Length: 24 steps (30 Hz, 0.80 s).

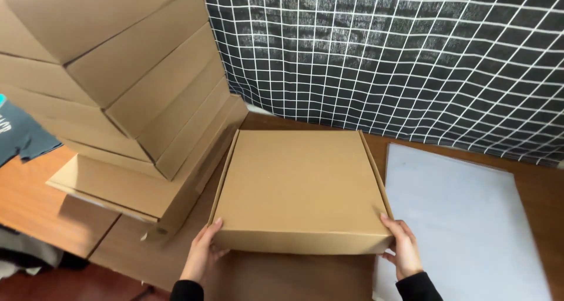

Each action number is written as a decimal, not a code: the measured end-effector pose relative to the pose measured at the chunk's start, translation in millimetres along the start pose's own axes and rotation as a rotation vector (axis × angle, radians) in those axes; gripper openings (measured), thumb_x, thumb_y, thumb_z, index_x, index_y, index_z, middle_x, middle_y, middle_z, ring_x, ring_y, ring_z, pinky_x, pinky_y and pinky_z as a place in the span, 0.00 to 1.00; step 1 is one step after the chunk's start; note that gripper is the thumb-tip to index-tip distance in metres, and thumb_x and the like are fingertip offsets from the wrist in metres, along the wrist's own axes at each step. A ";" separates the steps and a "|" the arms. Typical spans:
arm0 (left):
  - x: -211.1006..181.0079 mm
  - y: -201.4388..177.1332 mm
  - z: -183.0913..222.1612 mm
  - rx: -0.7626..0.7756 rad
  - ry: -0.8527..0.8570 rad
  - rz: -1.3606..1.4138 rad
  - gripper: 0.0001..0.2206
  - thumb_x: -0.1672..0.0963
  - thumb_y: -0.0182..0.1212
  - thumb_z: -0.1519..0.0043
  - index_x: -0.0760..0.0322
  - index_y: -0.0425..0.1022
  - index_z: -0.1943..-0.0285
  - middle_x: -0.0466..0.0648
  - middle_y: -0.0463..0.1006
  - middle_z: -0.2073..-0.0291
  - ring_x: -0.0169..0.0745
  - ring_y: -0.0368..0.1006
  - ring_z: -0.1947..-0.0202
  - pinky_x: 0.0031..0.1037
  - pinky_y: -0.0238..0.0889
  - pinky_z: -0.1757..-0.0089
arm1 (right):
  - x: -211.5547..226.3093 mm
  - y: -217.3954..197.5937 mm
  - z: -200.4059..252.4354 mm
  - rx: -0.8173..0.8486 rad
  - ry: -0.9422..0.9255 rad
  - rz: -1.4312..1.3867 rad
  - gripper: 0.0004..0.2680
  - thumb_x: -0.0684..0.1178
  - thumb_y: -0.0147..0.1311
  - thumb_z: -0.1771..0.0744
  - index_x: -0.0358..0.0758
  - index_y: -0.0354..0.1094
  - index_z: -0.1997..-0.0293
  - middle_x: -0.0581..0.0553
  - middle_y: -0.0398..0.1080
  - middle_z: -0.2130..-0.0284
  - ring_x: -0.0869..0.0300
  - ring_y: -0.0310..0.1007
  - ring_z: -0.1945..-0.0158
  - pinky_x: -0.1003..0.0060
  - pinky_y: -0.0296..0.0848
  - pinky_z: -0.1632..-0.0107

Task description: The person unboxes t-shirts from plastic bags, folds them, and hangs them on a clothing rack.

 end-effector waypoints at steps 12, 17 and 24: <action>-38.1 5.9 -56.1 0.132 -0.174 -0.335 0.42 0.49 0.66 0.46 0.66 0.63 0.19 0.55 0.75 0.28 0.60 0.80 0.43 0.41 0.73 0.41 | -16.0 18.6 15.8 -0.195 0.042 0.046 0.14 0.63 0.56 0.32 0.44 0.72 0.52 0.45 0.69 0.56 0.51 0.70 0.56 0.50 0.74 0.49; -48.0 -2.7 -57.5 0.149 -0.217 -0.620 0.32 0.42 0.58 0.42 0.65 0.81 0.37 0.56 0.81 0.53 0.51 0.76 0.56 0.36 0.71 0.56 | 11.9 39.3 54.1 -0.287 -0.018 0.183 0.19 0.61 0.54 0.31 0.39 0.77 0.39 0.45 0.77 0.41 0.57 0.72 0.36 0.63 0.66 0.34; -68.5 0.5 -40.5 0.410 -0.291 -1.081 0.31 0.39 0.51 0.34 0.65 0.89 0.47 0.55 0.82 0.82 0.35 0.66 0.87 0.21 0.61 0.76 | 3.7 38.1 58.2 -0.183 0.098 -0.020 0.25 0.68 0.41 0.28 0.41 0.74 0.31 0.33 0.79 0.47 0.45 0.75 0.50 0.56 0.66 0.55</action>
Point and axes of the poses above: each hand's wrist, its own z-axis away from the middle knuckle, its own y-axis out of the palm, x = y × z, the point moved 10 cm from there along -z, towards the middle knuckle
